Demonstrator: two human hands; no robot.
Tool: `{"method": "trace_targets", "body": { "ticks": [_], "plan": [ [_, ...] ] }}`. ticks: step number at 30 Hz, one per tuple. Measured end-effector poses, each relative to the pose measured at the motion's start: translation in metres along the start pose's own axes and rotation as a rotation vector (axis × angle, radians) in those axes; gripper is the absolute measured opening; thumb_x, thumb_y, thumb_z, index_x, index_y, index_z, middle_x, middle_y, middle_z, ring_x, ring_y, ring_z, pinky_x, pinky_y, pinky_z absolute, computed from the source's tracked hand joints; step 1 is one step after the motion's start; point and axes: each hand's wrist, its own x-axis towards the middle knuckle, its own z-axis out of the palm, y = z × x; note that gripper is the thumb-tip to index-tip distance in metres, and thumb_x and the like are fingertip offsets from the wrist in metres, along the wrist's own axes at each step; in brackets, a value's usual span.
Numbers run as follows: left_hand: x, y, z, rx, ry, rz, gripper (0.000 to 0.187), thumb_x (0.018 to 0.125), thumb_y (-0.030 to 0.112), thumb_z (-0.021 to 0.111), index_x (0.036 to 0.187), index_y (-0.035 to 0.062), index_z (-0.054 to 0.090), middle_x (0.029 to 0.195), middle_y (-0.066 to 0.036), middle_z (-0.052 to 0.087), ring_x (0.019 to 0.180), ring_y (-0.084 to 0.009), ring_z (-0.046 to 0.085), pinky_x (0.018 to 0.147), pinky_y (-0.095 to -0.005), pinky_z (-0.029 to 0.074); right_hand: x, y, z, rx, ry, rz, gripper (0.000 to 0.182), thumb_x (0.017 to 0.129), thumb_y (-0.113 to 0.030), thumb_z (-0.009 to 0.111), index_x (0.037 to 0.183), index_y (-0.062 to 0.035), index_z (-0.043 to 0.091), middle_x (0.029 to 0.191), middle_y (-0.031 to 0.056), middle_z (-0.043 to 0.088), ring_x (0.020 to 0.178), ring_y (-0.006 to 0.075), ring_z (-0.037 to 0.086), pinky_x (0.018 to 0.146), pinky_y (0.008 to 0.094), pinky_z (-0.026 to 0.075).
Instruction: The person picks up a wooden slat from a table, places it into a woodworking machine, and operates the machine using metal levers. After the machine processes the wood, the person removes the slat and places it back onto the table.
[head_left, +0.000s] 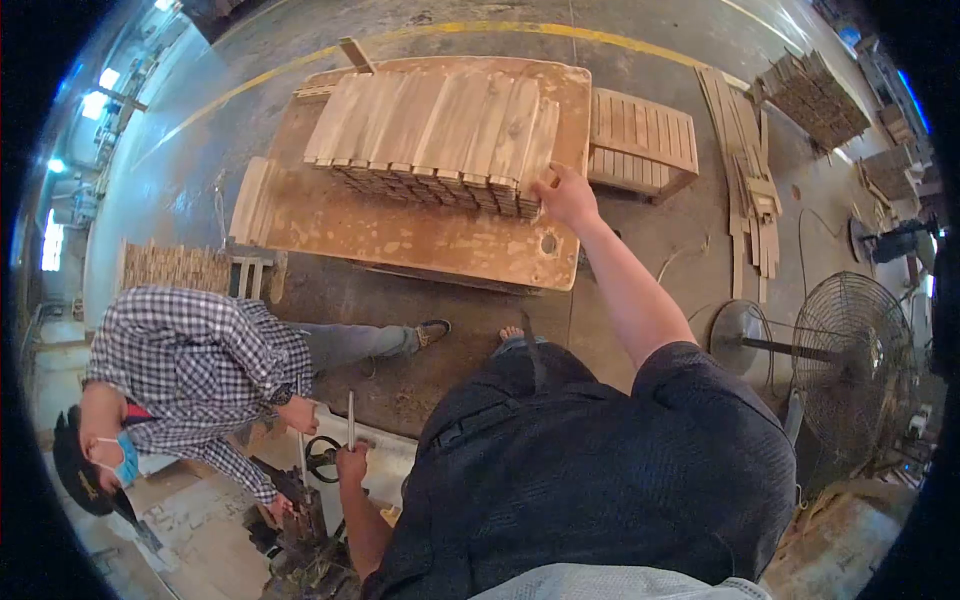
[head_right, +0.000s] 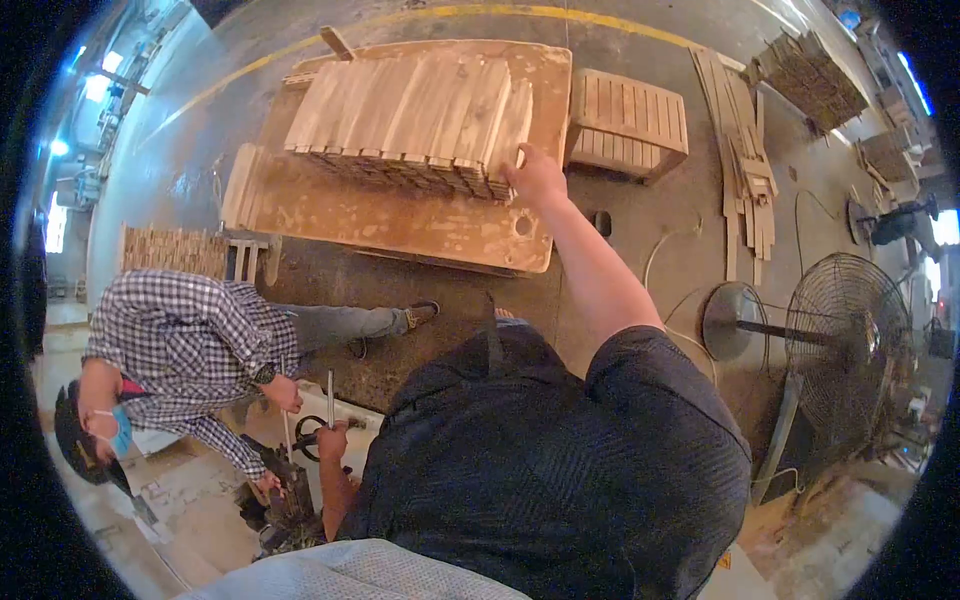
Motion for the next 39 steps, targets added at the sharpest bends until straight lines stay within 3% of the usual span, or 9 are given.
{"method": "trace_targets", "body": {
  "ticks": [4,5,8,10,15,25,30,32,39],
  "plan": [
    [0.033,-0.043,0.023,0.124,-0.037,0.064,0.053,0.085,0.042,0.061,0.097,-0.0097,0.066,0.087,-0.032,0.065,0.089,-0.0496,0.062,0.081,-0.0517,0.05,-0.004,0.002,-0.007,-0.15,0.075,-0.28,0.101,0.076,-0.045,0.079,0.152,-0.0055,0.026,0.152,0.0213,0.033,0.133,0.0392,0.043,0.108,0.042,0.041],
    [0.037,-0.048,0.025,0.023,-0.021,0.07,0.042,0.085,0.036,0.064,0.086,-0.0069,0.064,0.074,-0.022,0.062,0.07,-0.0356,0.058,0.066,-0.0467,0.046,-0.004,-0.009,-0.014,-0.356,-0.128,-0.242,0.11,0.072,-0.047,0.081,0.154,-0.0097,0.019,0.16,0.0211,0.01,0.141,0.0421,0.031,0.113,0.0421,0.036],
    [0.072,-0.096,0.05,-0.06,0.094,0.0,0.028,0.084,0.024,0.068,0.08,-0.0027,0.062,0.058,-0.006,0.055,0.049,-0.0162,0.051,0.049,-0.0364,0.041,-0.013,-0.011,-0.007,-0.308,-0.178,-0.218,0.107,0.072,-0.046,0.081,0.155,-0.0121,0.021,0.159,0.0246,0.012,0.141,0.043,0.031,0.113,0.0425,0.036],
    [0.054,-0.068,0.034,0.007,-0.049,-0.132,0.067,0.08,0.046,0.066,0.102,-0.0172,0.059,0.099,-0.036,0.064,0.103,-0.0484,0.06,0.089,-0.05,0.048,-0.011,-0.007,0.002,-0.339,-0.149,-0.219,0.102,0.074,-0.041,0.079,0.154,-0.013,0.022,0.158,0.0277,0.015,0.141,0.0419,0.032,0.113,0.0425,0.035],
    [0.078,-0.101,0.035,0.171,-0.173,0.285,0.06,0.08,0.039,0.071,0.111,-0.012,0.058,0.097,-0.035,0.065,0.1,-0.0472,0.062,0.085,-0.0466,0.05,-0.013,-0.005,0.01,-0.353,-0.104,-0.229,0.096,0.076,-0.035,0.077,0.153,-0.0138,0.023,0.155,0.0286,0.024,0.14,0.0409,0.036,0.113,0.0424,0.036],
    [0.033,-0.046,0.027,0.059,0.034,-0.066,0.066,0.08,0.04,0.066,0.116,-0.0142,0.056,0.1,-0.034,0.065,0.099,-0.0472,0.063,0.085,-0.0486,0.049,-0.035,0.039,0.049,0.502,0.188,-0.305,0.096,0.072,-0.011,0.084,0.149,-0.0101,0.027,0.139,0.0158,0.036,0.125,0.0326,0.043,0.109,0.0405,0.039],
    [0.019,-0.021,0.005,0.056,-0.174,-0.162,0.064,0.085,0.048,0.063,0.116,-0.0083,0.062,0.12,-0.031,0.061,0.113,-0.0418,0.06,0.093,-0.0478,0.047,-0.101,0.074,0.083,0.279,0.053,-0.241,0.081,0.075,-0.018,0.079,0.143,-0.0057,0.037,0.14,0.0208,0.04,0.133,0.0379,0.037,0.113,0.0446,0.031],
    [0.054,-0.086,0.043,0.047,-0.209,-0.098,0.059,0.083,0.047,0.067,0.114,-0.0024,0.065,0.115,-0.024,0.066,0.106,-0.0392,0.063,0.089,-0.0459,0.049,-0.123,0.065,0.082,-0.264,-0.226,-0.51,0.072,0.077,-0.025,0.074,0.14,-0.0094,0.045,0.143,0.0211,0.039,0.137,0.0395,0.034,0.114,0.0504,0.027],
    [0.029,0.007,-0.029,-0.053,-0.716,-0.29,0.043,0.081,0.046,0.072,0.082,0.0039,0.066,0.069,-0.006,0.059,0.052,-0.0175,0.049,0.05,-0.0378,0.038,-0.138,0.034,0.114,-0.325,-0.348,-0.792,0.069,0.074,-0.028,0.072,0.137,-0.0116,0.048,0.145,0.02,0.039,0.138,0.0439,0.031,0.115,0.0551,0.026]
  ]
}}
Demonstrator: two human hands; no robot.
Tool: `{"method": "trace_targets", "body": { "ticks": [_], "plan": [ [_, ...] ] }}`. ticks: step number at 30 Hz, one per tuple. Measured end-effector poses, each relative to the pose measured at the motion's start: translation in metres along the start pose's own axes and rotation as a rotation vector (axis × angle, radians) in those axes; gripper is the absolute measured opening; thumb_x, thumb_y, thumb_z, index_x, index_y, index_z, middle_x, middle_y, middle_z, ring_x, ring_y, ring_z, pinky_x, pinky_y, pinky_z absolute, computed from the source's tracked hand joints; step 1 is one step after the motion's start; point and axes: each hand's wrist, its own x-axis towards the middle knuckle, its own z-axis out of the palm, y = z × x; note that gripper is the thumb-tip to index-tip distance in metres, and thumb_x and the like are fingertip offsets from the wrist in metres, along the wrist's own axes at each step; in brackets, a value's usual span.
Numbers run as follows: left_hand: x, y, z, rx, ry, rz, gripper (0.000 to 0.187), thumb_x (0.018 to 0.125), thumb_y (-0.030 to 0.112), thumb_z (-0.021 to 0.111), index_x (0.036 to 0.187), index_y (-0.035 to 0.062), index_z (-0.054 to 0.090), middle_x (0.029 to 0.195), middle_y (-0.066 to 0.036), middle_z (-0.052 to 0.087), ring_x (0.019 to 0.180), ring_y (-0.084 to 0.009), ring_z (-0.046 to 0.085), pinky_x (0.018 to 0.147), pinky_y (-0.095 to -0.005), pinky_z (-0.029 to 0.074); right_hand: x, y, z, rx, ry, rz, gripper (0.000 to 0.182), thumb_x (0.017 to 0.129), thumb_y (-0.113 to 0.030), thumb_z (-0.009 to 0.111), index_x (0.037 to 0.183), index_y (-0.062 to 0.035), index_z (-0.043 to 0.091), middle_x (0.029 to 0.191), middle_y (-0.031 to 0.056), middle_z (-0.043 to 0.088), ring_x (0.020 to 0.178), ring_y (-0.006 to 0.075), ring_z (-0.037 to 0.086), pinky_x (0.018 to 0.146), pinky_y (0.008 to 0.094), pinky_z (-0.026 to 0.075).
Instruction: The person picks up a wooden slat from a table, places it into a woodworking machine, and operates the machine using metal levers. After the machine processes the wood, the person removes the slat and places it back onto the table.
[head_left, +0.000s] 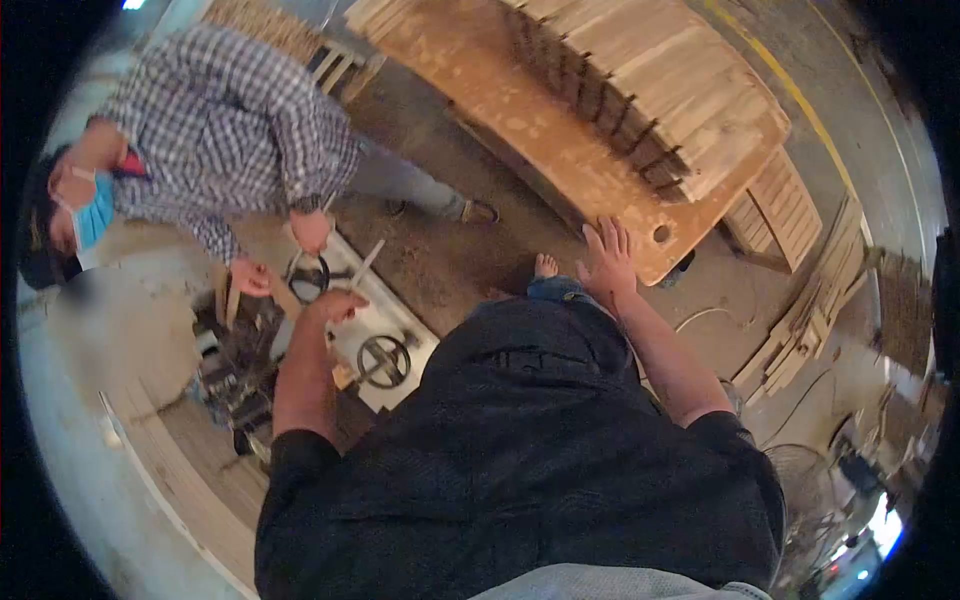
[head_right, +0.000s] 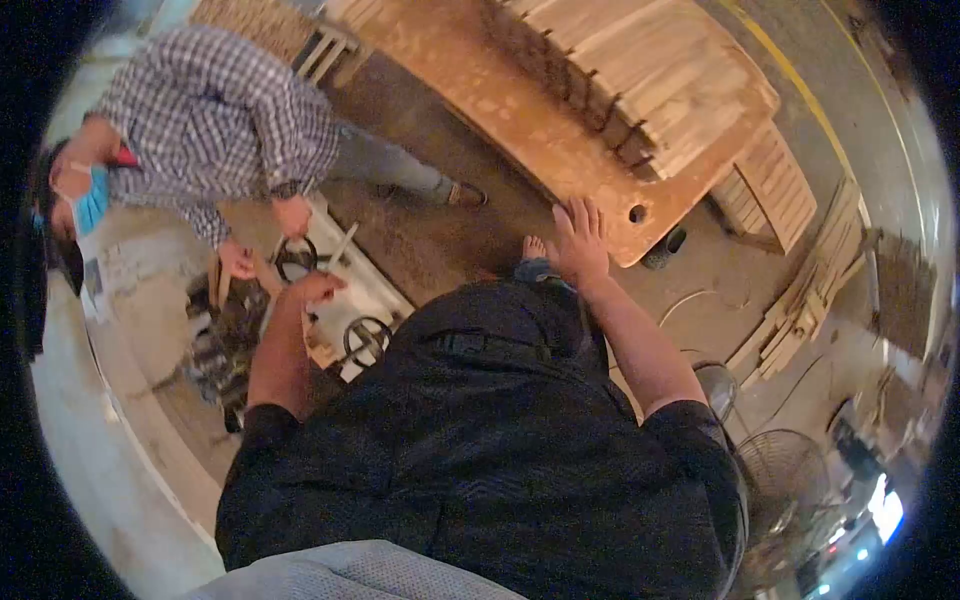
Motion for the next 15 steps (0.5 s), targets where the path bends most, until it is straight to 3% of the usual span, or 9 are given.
{"method": "trace_targets", "body": {
  "ticks": [2,3,4,6,7,9,10,15],
  "plan": [
    [0.029,-0.017,0.002,0.022,0.021,0.103,0.038,0.082,0.043,0.071,0.082,0.0057,0.066,0.069,-0.004,0.059,0.05,-0.017,0.047,0.047,-0.0382,0.037,0.012,-0.002,0.007,-0.006,-0.003,-0.052,0.069,0.074,-0.027,0.072,0.137,-0.0116,0.048,0.145,0.0201,0.039,0.138,0.044,0.031,0.114,0.0552,0.026],
    [0.021,-0.008,0.012,-0.213,0.13,0.256,0.037,0.083,0.042,0.07,0.083,0.0045,0.067,0.07,-0.005,0.06,0.054,-0.0179,0.051,0.051,-0.0383,0.041,0.019,-0.002,0.011,-0.015,0.029,-0.069,0.069,0.074,-0.027,0.071,0.137,-0.0115,0.048,0.145,0.0202,0.039,0.138,0.0441,0.031,0.114,0.0553,0.026],
    [0.01,0.008,0.019,-0.194,0.297,0.443,0.04,0.083,0.042,0.07,0.084,0.0023,0.066,0.07,-0.006,0.06,0.06,-0.0181,0.055,0.057,-0.0381,0.045,0.027,-0.002,0.01,-0.019,-0.015,-0.056,0.069,0.075,-0.025,0.071,0.138,-0.0116,0.046,0.146,0.0201,0.038,0.138,0.0438,0.03,0.114,0.0552,0.026],
    [0.003,0.031,0.026,-0.167,0.483,0.476,0.044,0.083,0.043,0.069,0.089,-0.0005,0.067,0.074,-0.014,0.064,0.07,-0.0255,0.063,0.066,-0.0402,0.049,0.042,-0.008,0.008,-0.058,-0.033,-0.081,0.069,0.075,-0.025,0.071,0.138,-0.0116,0.047,0.146,0.0197,0.038,0.138,0.0435,0.031,0.114,0.0553,0.027],
    [0.006,0.033,0.025,-0.19,0.477,0.463,0.044,0.083,0.043,0.069,0.089,-0.0005,0.067,0.074,-0.014,0.064,0.07,-0.0255,0.063,0.066,-0.0402,0.049,0.051,-0.008,0.009,-0.102,-0.028,-0.094,0.069,0.074,-0.024,0.071,0.137,-0.0115,0.047,0.147,0.0193,0.037,0.138,0.0432,0.031,0.114,0.0553,0.027],
    [0.009,0.037,0.026,-0.031,0.571,0.297,0.047,0.083,0.044,0.066,0.095,-0.0011,0.068,0.083,-0.021,0.068,0.08,-0.0357,0.067,0.073,-0.0449,0.051,0.069,-0.007,0.013,-0.104,-0.03,-0.148,0.068,0.074,-0.024,0.071,0.137,-0.0118,0.048,0.147,0.0187,0.037,0.139,0.0429,0.031,0.114,0.0563,0.026],
    [0.004,0.04,0.025,-0.026,0.54,0.319,0.051,0.084,0.046,0.062,0.099,-0.0023,0.069,0.09,-0.025,0.068,0.09,-0.0426,0.067,0.081,-0.0478,0.05,0.077,-0.007,0.017,-0.101,-0.014,-0.182,0.068,0.074,-0.023,0.071,0.137,-0.0121,0.049,0.148,0.018,0.037,0.139,0.0425,0.03,0.113,0.0573,0.026],
    [-0.016,0.053,0.02,-0.047,0.497,0.254,0.05,0.083,0.047,0.062,0.1,0.0007,0.07,0.096,-0.023,0.069,0.093,-0.0412,0.067,0.085,-0.0478,0.051,0.108,0.009,0.039,-0.19,-0.021,-0.366,0.062,0.074,-0.023,0.07,0.133,-0.018,0.054,0.151,0.0159,0.035,0.14,0.0406,0.029,0.113,0.059,0.023]
  ]
}}
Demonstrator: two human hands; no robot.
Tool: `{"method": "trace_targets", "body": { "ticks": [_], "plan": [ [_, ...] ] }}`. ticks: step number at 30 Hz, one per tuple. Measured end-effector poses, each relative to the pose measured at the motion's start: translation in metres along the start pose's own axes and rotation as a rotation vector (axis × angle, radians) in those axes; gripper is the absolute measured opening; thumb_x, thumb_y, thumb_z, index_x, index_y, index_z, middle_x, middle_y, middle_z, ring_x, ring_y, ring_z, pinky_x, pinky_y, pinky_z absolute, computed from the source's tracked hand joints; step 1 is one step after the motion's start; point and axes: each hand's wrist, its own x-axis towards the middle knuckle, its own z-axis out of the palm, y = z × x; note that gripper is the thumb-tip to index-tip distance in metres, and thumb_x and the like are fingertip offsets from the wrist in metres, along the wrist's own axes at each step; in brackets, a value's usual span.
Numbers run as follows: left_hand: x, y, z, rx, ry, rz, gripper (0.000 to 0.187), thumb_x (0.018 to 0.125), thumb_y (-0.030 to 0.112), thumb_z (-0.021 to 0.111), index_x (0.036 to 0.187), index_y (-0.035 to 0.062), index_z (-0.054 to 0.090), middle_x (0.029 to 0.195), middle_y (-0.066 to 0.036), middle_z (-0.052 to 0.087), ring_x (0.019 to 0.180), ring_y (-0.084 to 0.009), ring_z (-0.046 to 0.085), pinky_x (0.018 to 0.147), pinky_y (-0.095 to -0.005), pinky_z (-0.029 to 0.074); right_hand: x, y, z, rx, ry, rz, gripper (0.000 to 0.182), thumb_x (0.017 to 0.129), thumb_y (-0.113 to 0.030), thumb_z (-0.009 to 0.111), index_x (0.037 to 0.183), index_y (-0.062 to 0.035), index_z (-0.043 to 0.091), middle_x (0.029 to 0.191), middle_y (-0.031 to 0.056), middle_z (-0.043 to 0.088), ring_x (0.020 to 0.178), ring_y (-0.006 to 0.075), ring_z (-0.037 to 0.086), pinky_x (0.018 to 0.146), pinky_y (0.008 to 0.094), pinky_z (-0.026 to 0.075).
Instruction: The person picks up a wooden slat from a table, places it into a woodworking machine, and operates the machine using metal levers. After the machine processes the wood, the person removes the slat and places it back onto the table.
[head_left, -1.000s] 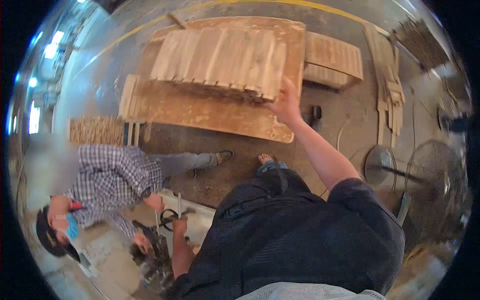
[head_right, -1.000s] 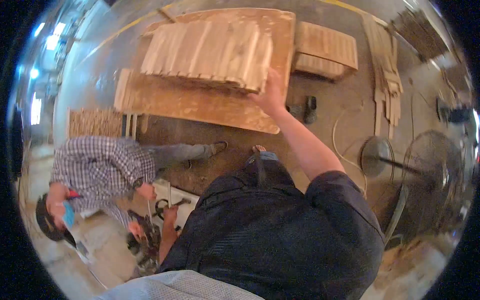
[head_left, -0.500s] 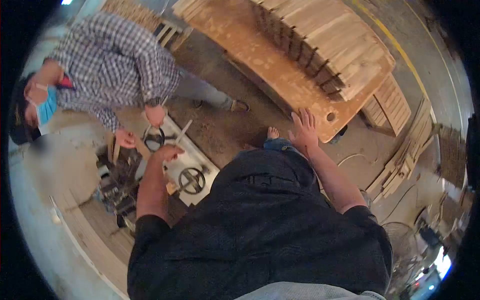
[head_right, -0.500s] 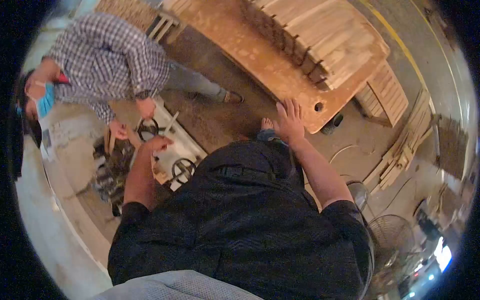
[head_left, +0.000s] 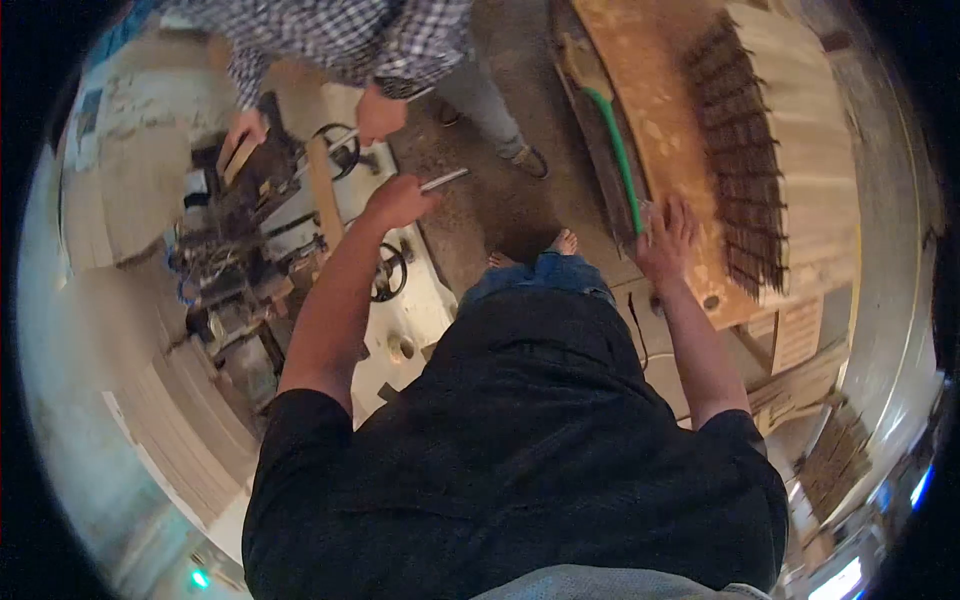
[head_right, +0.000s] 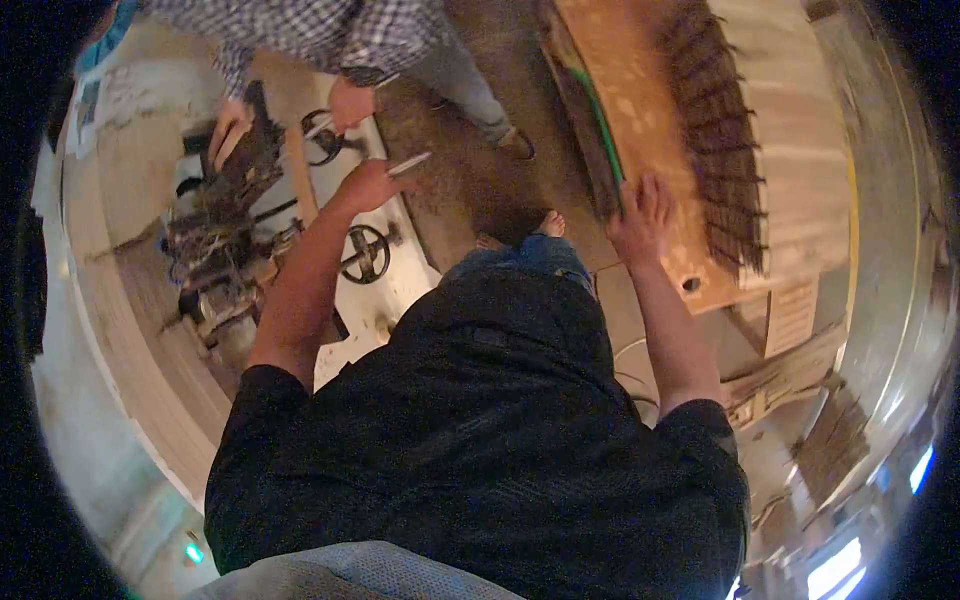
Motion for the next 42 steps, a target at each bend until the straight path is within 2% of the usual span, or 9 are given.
{"method": "trace_targets", "body": {
  "ticks": [11,18,24,30,33,35,38,39,42],
  "plan": [
    [-0.001,-0.01,0.012,0.077,0.171,0.137,0.04,0.085,0.045,0.063,0.101,0.0083,0.067,0.092,-0.017,0.07,0.093,-0.0382,0.067,0.083,-0.0499,0.053,-0.001,-0.002,0.002,-0.175,-0.071,0.049,0.043,0.075,-0.027,0.067,0.118,-0.021,0.064,0.15,0.0134,0.034,0.143,0.0376,0.025,0.113,0.059,0.023],
    [-0.007,-0.004,0.025,0.11,0.406,0.044,0.038,0.086,0.046,0.062,0.098,0.0102,0.068,0.087,-0.018,0.07,0.089,-0.0362,0.069,0.075,-0.0504,0.055,0.0,-0.006,-0.002,-0.162,-0.079,0.013,0.043,0.076,-0.026,0.068,0.118,-0.019,0.064,0.153,0.0121,0.031,0.144,0.0383,0.022,0.114,0.0596,0.021],
    [0.001,-0.015,0.04,0.016,0.546,0.06,0.043,0.084,0.048,0.065,0.104,0.0098,0.067,0.093,-0.016,0.071,0.083,-0.0365,0.069,0.074,-0.0501,0.055,0.003,-0.015,-0.009,-0.226,-0.053,-0.044,0.044,0.075,-0.022,0.069,0.118,-0.0126,0.061,0.148,0.0185,0.035,0.141,0.0402,0.028,0.113,0.0569,0.023],
    [-0.022,-0.024,0.035,-0.384,0.834,0.423,0.051,0.081,0.045,0.072,0.114,0.0064,0.067,0.108,-0.019,0.067,0.107,-0.0355,0.063,0.089,-0.048,0.049,0.015,-0.036,-0.019,-0.222,-0.202,0.189,0.046,0.076,-0.027,0.068,0.119,-0.0144,0.062,0.149,0.0205,0.033,0.141,0.042,0.025,0.114,0.056,0.023],
    [-0.05,-0.053,0.016,-0.443,1.063,0.314,0.056,0.082,0.041,0.073,0.123,0.0046,0.061,0.124,-0.019,0.06,0.121,-0.0384,0.054,0.102,-0.049,0.042,0.019,-0.027,0.001,-0.265,-0.214,0.288,0.051,0.077,-0.035,0.068,0.124,-0.0163,0.061,0.152,0.0214,0.03,0.143,0.0427,0.023,0.116,0.0555,0.021],
    [-0.06,-0.082,0.016,-0.201,1.209,-0.112,0.064,0.086,0.04,0.069,0.136,0.0055,0.049,0.136,-0.021,0.051,0.128,-0.0421,0.046,0.107,-0.0518,0.036,0.025,-0.033,-0.003,-0.248,-0.215,0.322,0.056,0.078,-0.041,0.068,0.128,-0.0174,0.059,0.155,0.0239,0.028,0.145,0.0429,0.021,0.117,0.0553,0.02],
    [-0.063,-0.101,0.023,-0.203,0.996,-0.511,0.069,0.088,0.036,0.067,0.144,0.0076,0.036,0.142,-0.022,0.044,0.131,-0.0434,0.043,0.106,-0.0538,0.035,0.028,-0.041,-0.007,-0.296,-0.326,0.305,0.062,0.078,-0.043,0.068,0.132,-0.0159,0.056,0.154,0.0243,0.029,0.143,0.0446,0.023,0.116,0.0541,0.023],
    [-0.067,-0.109,0.023,-0.327,0.804,-0.48,0.073,0.089,0.034,0.066,0.147,0.0087,0.03,0.138,-0.023,0.049,0.126,-0.0417,0.049,0.102,-0.0522,0.041,0.025,-0.024,0.012,-0.271,-0.267,0.307,0.055,0.076,-0.04,0.071,0.124,-0.0159,0.06,0.152,0.0223,0.03,0.142,0.0448,0.023,0.115,0.0548,0.023],
    [-0.064,-0.12,0.028,-0.536,0.846,-0.336,0.071,0.087,0.034,0.067,0.145,0.0079,0.035,0.128,-0.023,0.056,0.117,-0.0406,0.057,0.097,-0.0499,0.046,0.034,-0.039,0.009,-0.241,-0.21,0.294,0.048,0.073,-0.037,0.075,0.114,-0.014,0.065,0.143,0.0213,0.04,0.134,0.0436,0.033,0.112,0.0542,0.029]
  ]
}}
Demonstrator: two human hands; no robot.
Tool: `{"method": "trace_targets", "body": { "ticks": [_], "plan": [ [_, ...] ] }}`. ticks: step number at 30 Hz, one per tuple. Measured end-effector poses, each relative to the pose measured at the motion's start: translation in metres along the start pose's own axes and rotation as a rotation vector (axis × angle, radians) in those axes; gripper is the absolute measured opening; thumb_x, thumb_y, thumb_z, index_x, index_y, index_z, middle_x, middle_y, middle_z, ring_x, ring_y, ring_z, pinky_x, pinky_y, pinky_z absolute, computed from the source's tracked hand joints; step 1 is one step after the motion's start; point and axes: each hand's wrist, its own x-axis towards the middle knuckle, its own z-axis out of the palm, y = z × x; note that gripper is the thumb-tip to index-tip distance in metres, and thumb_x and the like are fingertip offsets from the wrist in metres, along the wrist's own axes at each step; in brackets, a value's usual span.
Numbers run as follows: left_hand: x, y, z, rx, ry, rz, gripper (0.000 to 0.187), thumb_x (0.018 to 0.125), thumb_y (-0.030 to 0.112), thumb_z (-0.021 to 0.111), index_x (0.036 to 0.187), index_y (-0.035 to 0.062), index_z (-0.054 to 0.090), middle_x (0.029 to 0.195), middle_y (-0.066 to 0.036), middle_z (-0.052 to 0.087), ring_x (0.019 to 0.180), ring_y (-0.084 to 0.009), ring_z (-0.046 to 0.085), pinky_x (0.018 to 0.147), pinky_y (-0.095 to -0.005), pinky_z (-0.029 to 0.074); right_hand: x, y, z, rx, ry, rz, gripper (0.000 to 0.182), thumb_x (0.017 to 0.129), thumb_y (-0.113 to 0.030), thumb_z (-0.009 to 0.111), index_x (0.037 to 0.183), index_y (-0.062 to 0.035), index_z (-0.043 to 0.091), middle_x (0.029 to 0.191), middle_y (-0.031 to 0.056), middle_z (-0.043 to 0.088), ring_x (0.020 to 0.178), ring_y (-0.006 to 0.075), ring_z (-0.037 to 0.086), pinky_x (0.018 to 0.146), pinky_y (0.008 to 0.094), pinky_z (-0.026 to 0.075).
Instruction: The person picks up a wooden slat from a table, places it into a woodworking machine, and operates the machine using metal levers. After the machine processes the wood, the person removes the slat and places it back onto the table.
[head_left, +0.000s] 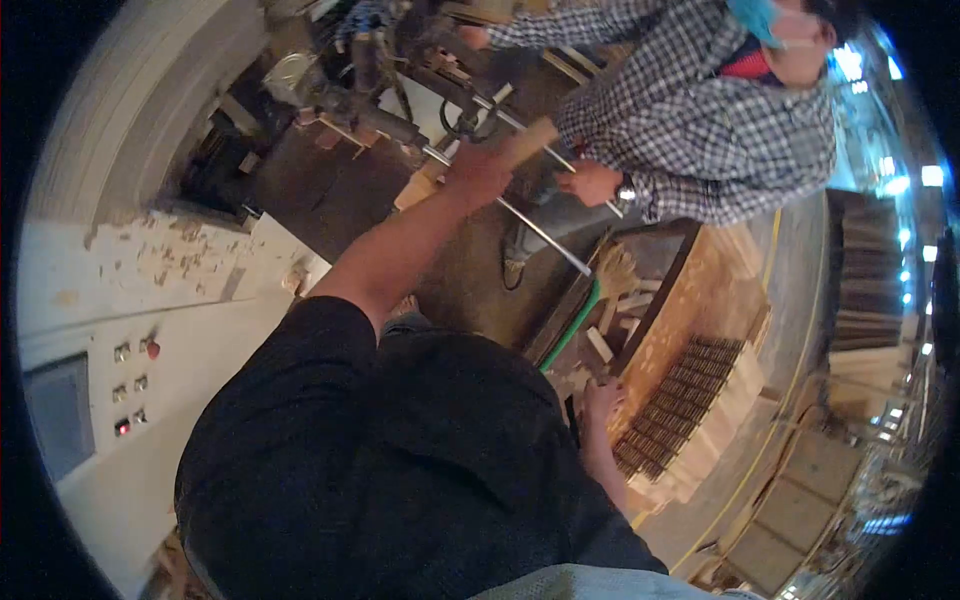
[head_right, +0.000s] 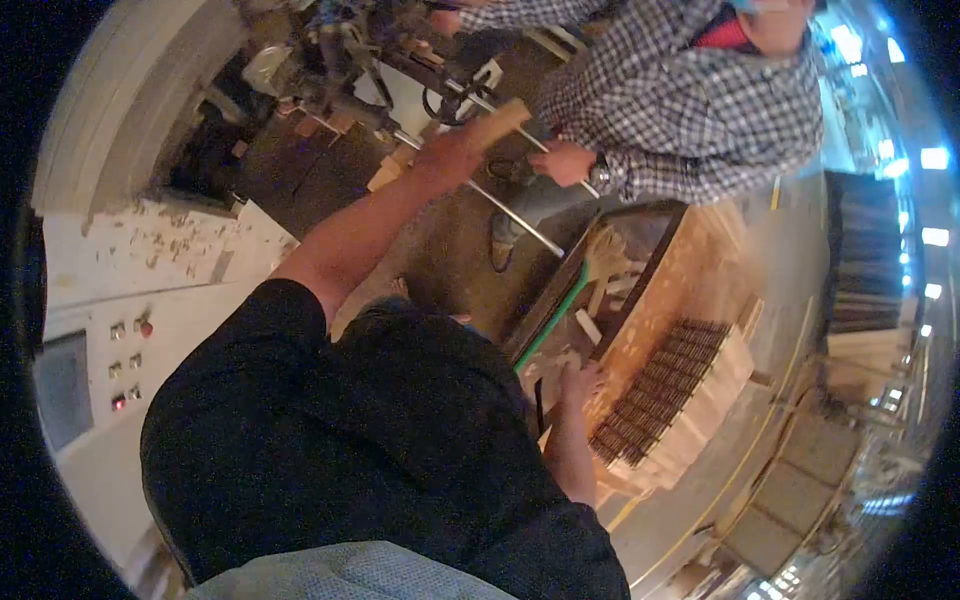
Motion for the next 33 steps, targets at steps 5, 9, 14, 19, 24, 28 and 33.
{"method": "trace_targets", "body": {
  "ticks": [5,9,14,19,24,28,33],
  "plan": [
    [-0.073,0.019,-0.02,-0.502,0.396,0.427,0.063,0.074,0.036,0.08,0.124,0.0049,0.056,0.096,-0.021,0.069,0.09,-0.0399,0.067,0.081,-0.0491,0.052,0.023,-0.049,-0.021,-0.057,-0.368,-0.497,0.048,0.072,-0.034,0.078,0.108,-0.0063,0.065,0.115,0.0213,0.063,0.105,0.0377,0.059,0.094,0.0489,0.047],
    [-0.137,-0.016,-0.029,-0.573,0.22,0.201,0.064,0.074,0.045,0.082,0.116,0.0028,0.059,0.095,-0.019,0.069,0.087,-0.0368,0.069,0.075,-0.0472,0.053,-0.024,-0.143,-0.024,0.426,-0.46,-0.767,0.035,0.082,-0.023,0.074,0.109,-0.0029,0.064,0.1,0.018,0.067,0.091,0.0344,0.065,0.081,0.0457,0.052],
    [-0.175,-0.109,-0.025,-0.836,0.538,-0.093,0.063,0.073,0.052,0.083,0.101,0.0009,0.059,0.091,-0.017,0.068,0.079,-0.0327,0.069,0.07,-0.0411,0.055,-0.049,-0.221,0.005,0.4,-0.516,-1.216,0.034,0.088,-0.024,0.07,0.115,-0.0044,0.063,0.107,0.017,0.067,0.101,0.0292,0.065,0.086,0.0413,0.052],
    [-0.191,-0.175,-0.058,-0.551,0.8,-0.032,0.05,0.078,0.042,0.08,0.097,0.0015,0.059,0.091,-0.015,0.067,0.078,-0.0335,0.067,0.07,-0.0398,0.054,-0.06,-0.252,0.003,0.307,-0.618,-1.388,0.036,0.093,-0.032,0.063,0.115,-0.0038,0.064,0.111,0.015,0.066,0.101,0.0245,0.064,0.084,0.0384,0.052],
    [-0.202,-0.2,-0.037,-0.559,0.82,0.008,0.029,0.086,0.026,0.075,0.098,0.0028,0.061,0.093,-0.013,0.067,0.083,-0.0322,0.067,0.072,-0.0392,0.055,-0.012,-0.256,0.029,0.116,-0.777,-1.343,0.036,0.09,-0.031,0.065,0.115,-0.0039,0.065,0.111,0.0165,0.067,0.102,0.0279,0.064,0.085,0.0403,0.052],
    [-0.215,-0.196,-0.019,-0.525,0.908,-0.031,0.02,0.088,0.014,0.07,0.104,0.0034,0.065,0.103,-0.014,0.066,0.095,-0.0324,0.066,0.08,-0.0386,0.055,0.017,-0.255,0.039,-0.011,-0.84,-1.306,0.036,0.088,-0.03,0.066,0.114,-0.0039,0.065,0.111,0.0176,0.067,0.103,0.0306,0.064,0.086,0.0418,0.051],
    [-0.217,-0.201,-0.009,-0.531,0.864,0.047,0.022,0.086,0.005,0.066,0.108,0.0041,0.065,0.111,-0.014,0.065,0.101,-0.0333,0.065,0.088,-0.0394,0.055,0.064,-0.251,0.063,0.117,-1.003,-1.162,0.037,0.086,-0.028,0.067,0.114,-0.004,0.065,0.111,0.0191,0.068,0.104,0.034,0.064,0.088,0.0436,0.05]
  ]
}}
